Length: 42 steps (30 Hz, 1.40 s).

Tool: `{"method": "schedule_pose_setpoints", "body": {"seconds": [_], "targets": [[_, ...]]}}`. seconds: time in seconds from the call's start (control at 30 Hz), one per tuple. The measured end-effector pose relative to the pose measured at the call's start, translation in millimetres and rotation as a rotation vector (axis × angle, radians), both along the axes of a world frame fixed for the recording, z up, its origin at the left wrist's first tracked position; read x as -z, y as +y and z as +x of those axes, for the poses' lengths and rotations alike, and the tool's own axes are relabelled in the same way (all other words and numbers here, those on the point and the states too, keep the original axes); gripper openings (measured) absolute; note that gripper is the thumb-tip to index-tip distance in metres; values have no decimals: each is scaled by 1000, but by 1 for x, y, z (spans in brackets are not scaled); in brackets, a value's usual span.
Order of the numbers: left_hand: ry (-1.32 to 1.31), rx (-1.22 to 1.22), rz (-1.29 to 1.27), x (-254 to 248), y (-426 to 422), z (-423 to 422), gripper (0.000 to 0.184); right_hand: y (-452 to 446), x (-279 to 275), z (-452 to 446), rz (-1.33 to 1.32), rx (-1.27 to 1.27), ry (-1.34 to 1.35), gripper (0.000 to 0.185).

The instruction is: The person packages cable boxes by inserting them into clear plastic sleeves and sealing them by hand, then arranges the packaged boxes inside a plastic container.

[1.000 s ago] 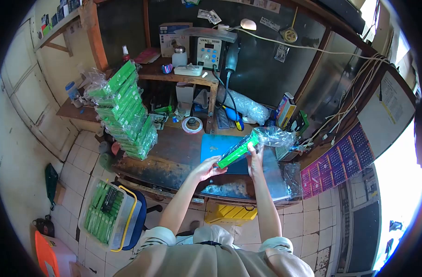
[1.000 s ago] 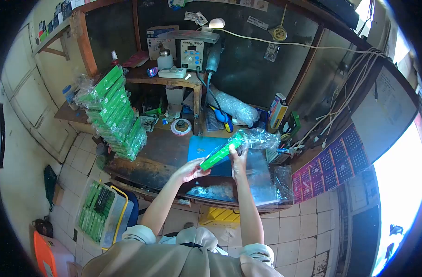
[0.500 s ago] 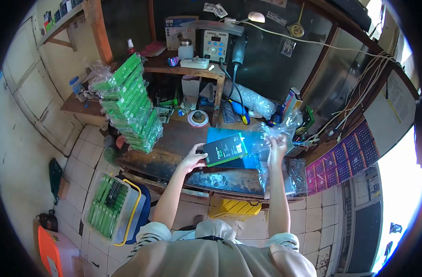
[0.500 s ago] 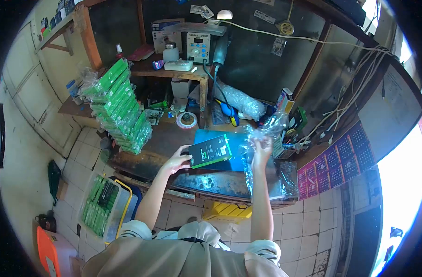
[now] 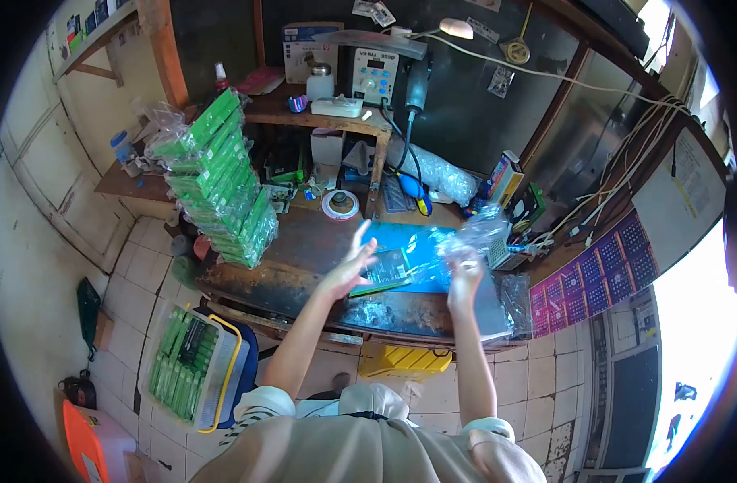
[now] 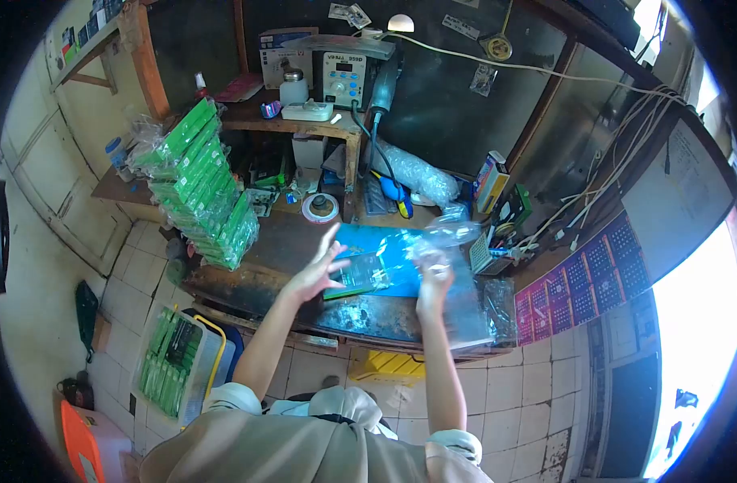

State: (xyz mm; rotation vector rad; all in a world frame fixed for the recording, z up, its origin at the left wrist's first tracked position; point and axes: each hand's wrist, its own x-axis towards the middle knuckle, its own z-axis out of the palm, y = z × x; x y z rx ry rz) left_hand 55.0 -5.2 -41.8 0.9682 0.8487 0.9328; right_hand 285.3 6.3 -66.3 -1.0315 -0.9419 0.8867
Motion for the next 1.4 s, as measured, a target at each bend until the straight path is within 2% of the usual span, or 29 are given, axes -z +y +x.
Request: {"method": "schedule_pose_setpoints", "body": {"seconds": [0.03, 0.1, 0.17, 0.2, 0.23, 0.3, 0.33, 0.37, 0.43, 0.47, 0.5, 0.57, 0.6, 0.63, 0.7, 0.73, 0.8, 0.83, 0.9, 0.93, 0.97, 1.03, 1.1, 1.13, 1.17, 1.23, 1.3, 1.37, 1.4], "targets": [[-99, 98, -55, -5, -2, 8, 86, -10, -3, -15, -109, 25, -209, 16], [-126, 123, -115, -3, -2, 27, 80, -20, 28, -33, 76, -82, -435, 19], [-41, 46, -19, 8, 1, 42, 61, -30, 30, -48, 163, -45, -648, 22], [34, -84, 124, 25, 8, 53, 33, -37, 39, -46, 2, -59, -662, 26], [27, -79, 114, 35, 10, 57, 33, -42, 31, -47, -9, -57, -668, 26], [75, -163, 244, 52, 15, 61, 18, -47, 13, -50, -155, -129, -460, 26], [63, -236, 240, 58, 22, 67, 15, -42, 26, -37, -127, -216, -594, 44], [63, -226, 244, 64, 29, 68, 15, -42, 29, -33, -126, -205, -592, 44], [401, -449, 443, 64, 39, 66, 13, -52, 2, -34, -94, -197, -53, 68], [497, -564, 586, 61, 42, 68, 9, -51, -5, -26, -98, -207, -111, 87], [498, -565, 591, 54, 42, 71, 9, -49, -11, -23, -92, -207, -110, 87], [562, -509, 765, 38, 37, 80, 11, -43, -17, -14, -129, -230, -339, 84], [542, -457, 758, 27, 31, 90, 11, -29, -2, -4, -39, -245, -459, 84], [525, -351, 768, 33, 32, 98, 19, -13, 25, 9, 18, -200, -659, 71], [174, -327, 641, 37, 35, 122, 22, -2, 35, 13, -218, -373, 179, 63], [187, -334, 642, 41, 38, 129, 22, 3, 40, 20, -218, -384, 187, 63], [14, -247, 379, 41, 50, 140, 24, 14, 51, 31, -187, -361, 232, 48], [28, -244, 387, 37, 55, 144, 24, 24, 57, 41, -178, -362, 245, 48], [115, -24, 366, 21, 67, 149, 20, 48, 66, 70, -207, -224, -150, 32], [250, -14, 471, 12, 75, 152, 20, 57, 48, 74, -211, -35, -268, 23], [261, -16, 479, 6, 87, 155, 20, 62, 27, 84, -250, 25, -306, 22], [593, -343, 743, 0, 113, 163, 20, 94, 32, 102, -155, 196, -244, 23], [717, -478, 779, -7, 135, 178, 26, 124, 24, 105, -130, 379, -320, 26], [800, -522, 897, -4, 145, 186, 29, 140, 25, 104, -60, 364, -169, 28], [881, -565, 1017, -1, 155, 194, 32, 150, 29, 105, -53, 362, -166, 28], [866, -583, 1061, -2, 168, 213, 39, 164, 25, 102, -128, 383, -101, 32], [965, -653, 1132, -2, 178, 228, 39, 172, 27, 102, -92, 357, -120, 44], [1010, -662, 1112, 2, 185, 234, 35, 191, 48, 102, -185, 269, -41, 48], [1055, -678, 1086, 5, 190, 236, 32, 182, 29, 101, -195, 199, 176, 49]]}}
